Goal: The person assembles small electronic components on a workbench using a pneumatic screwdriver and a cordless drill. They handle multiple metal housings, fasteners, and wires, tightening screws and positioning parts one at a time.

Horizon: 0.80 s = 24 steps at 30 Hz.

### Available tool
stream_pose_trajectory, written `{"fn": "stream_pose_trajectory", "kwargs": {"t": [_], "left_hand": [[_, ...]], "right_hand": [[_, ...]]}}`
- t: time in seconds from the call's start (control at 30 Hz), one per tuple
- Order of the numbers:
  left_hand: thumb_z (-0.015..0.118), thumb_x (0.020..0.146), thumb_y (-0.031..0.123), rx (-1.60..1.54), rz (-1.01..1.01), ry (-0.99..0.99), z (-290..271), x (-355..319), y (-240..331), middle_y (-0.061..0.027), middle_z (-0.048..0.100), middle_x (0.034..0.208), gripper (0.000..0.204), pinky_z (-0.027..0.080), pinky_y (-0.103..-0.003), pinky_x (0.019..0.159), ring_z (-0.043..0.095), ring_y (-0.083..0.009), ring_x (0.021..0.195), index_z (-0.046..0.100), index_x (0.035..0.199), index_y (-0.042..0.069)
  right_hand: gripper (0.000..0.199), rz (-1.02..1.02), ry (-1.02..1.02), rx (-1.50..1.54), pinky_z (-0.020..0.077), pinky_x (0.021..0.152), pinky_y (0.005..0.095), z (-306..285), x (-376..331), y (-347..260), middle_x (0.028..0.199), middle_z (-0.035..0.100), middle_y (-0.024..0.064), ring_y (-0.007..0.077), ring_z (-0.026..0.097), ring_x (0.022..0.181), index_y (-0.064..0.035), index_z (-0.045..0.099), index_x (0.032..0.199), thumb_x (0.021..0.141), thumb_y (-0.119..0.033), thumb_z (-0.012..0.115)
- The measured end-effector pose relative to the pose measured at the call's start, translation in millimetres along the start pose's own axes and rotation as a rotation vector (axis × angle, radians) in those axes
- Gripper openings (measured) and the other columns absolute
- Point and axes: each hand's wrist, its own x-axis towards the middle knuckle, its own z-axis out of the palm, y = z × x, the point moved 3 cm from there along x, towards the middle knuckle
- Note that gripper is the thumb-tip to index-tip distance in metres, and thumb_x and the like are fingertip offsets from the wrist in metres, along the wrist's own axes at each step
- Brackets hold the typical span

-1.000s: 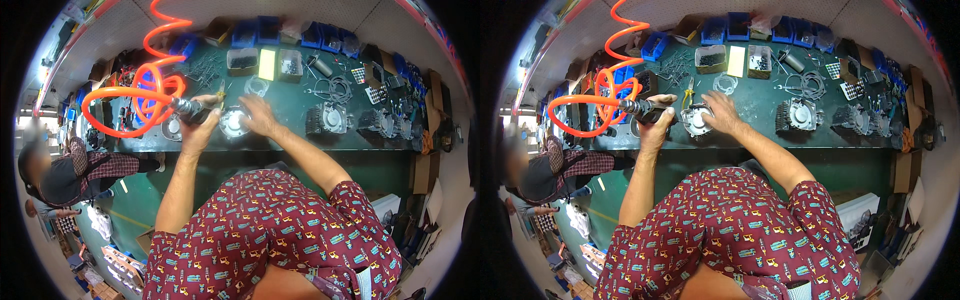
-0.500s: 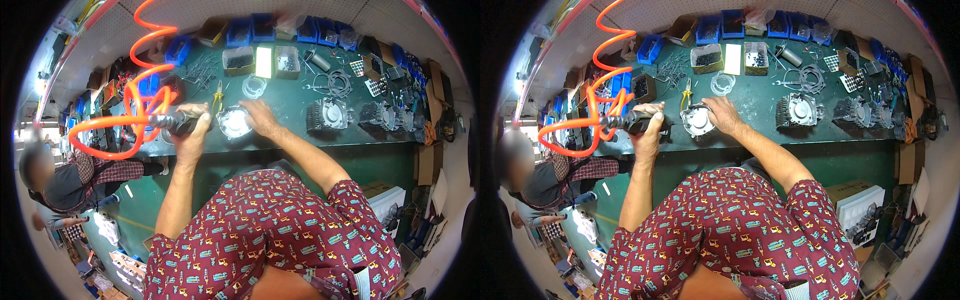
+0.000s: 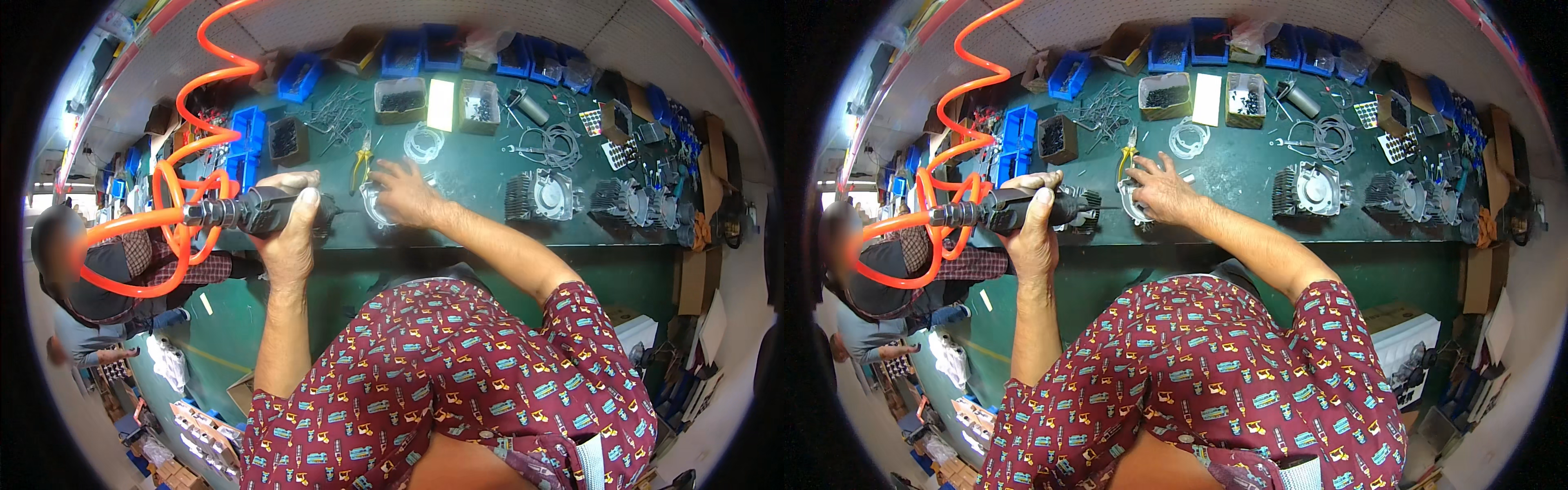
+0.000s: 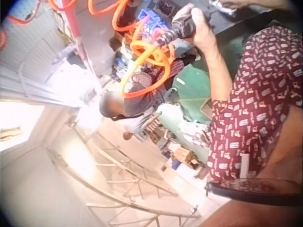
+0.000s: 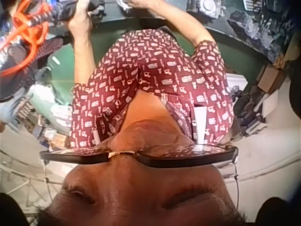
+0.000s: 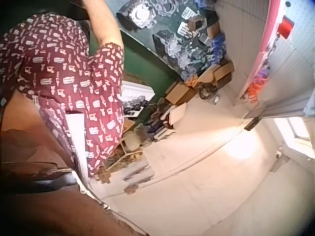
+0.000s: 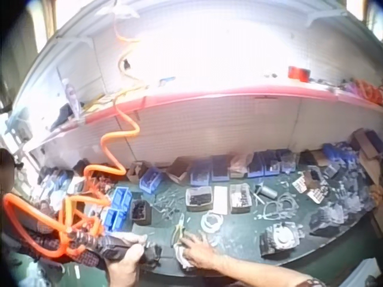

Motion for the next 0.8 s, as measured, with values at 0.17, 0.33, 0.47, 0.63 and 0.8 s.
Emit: {"fn": "stream_pose_trajectory", "kwargs": {"t": [0.17, 0.33, 0.47, 0.63, 0.8], "left_hand": [[0.070, 0.085, -0.002, 0.024, -0.042, 0.035, -3.4, -6.4, -1.9, -0.0152, 0.068, 0.102, 0.023, 0.051, -0.046, 0.101, 0.068, -0.0274, 0.100, 0.059, 0.105, 0.000], [0.074, 0.083, -0.001, 0.014, -0.018, 0.053, -9.8, -10.4, -8.8, -0.0118, 0.069, 0.104, 0.024, 0.053, -0.036, 0.092, 0.066, -0.0205, 0.097, 0.064, 0.104, 0.000], [0.075, 0.083, 0.000, 0.016, -0.032, 0.068, -8.1, -14.0, -8.4, -0.0110, 0.069, 0.104, 0.024, 0.051, -0.035, 0.092, 0.065, -0.0197, 0.097, 0.064, 0.105, 0.001], [0.074, 0.083, -0.001, -0.015, -0.040, 0.103, -11.8, -13.1, -12.1, -0.0119, 0.069, 0.103, 0.025, 0.052, -0.036, 0.094, 0.066, -0.0207, 0.097, 0.062, 0.106, 0.001], [0.069, 0.087, -0.002, -0.131, -0.033, 0.132, -15.2, -6.8, -14.0, -0.0140, 0.066, 0.100, 0.022, 0.053, -0.045, 0.098, 0.066, -0.0253, 0.096, 0.059, 0.106, 0.001]], "right_hand": [[0.034, -0.043, 0.013, 0.040, 0.0333, 0.110, 0.0649, 7.9, 8.8, 8.0, 0.144, 0.049, 0.0142, 0.0351, 0.035, 0.144, -0.0088, 0.074, 0.103, 0.070, -0.017, 0.078], [0.037, -0.002, -0.057, -0.062, 0.0324, 0.112, 0.0638, 12.0, 15.5, -5.4, 0.146, 0.047, 0.0173, 0.0362, 0.034, 0.145, -0.0090, 0.075, 0.103, 0.069, -0.020, 0.080], [0.030, -0.015, -0.080, -0.109, 0.0305, 0.113, 0.0639, 19.4, 16.7, -7.7, 0.145, 0.048, 0.0153, 0.0358, 0.034, 0.144, -0.0089, 0.076, 0.100, 0.073, -0.021, 0.077], [0.020, -0.027, 0.010, 0.006, 0.0279, 0.114, 0.0644, 18.2, 16.8, -7.1, 0.136, 0.052, 0.0120, 0.0349, 0.038, 0.139, -0.0057, 0.075, 0.094, 0.078, -0.017, 0.070], [0.017, 0.018, 0.212, 0.200, 0.0350, 0.108, 0.0545, 20.5, 6.5, 3.0, 0.129, 0.055, 0.0124, 0.0338, 0.043, 0.133, -0.0040, 0.069, 0.086, 0.073, -0.014, 0.076]]}}
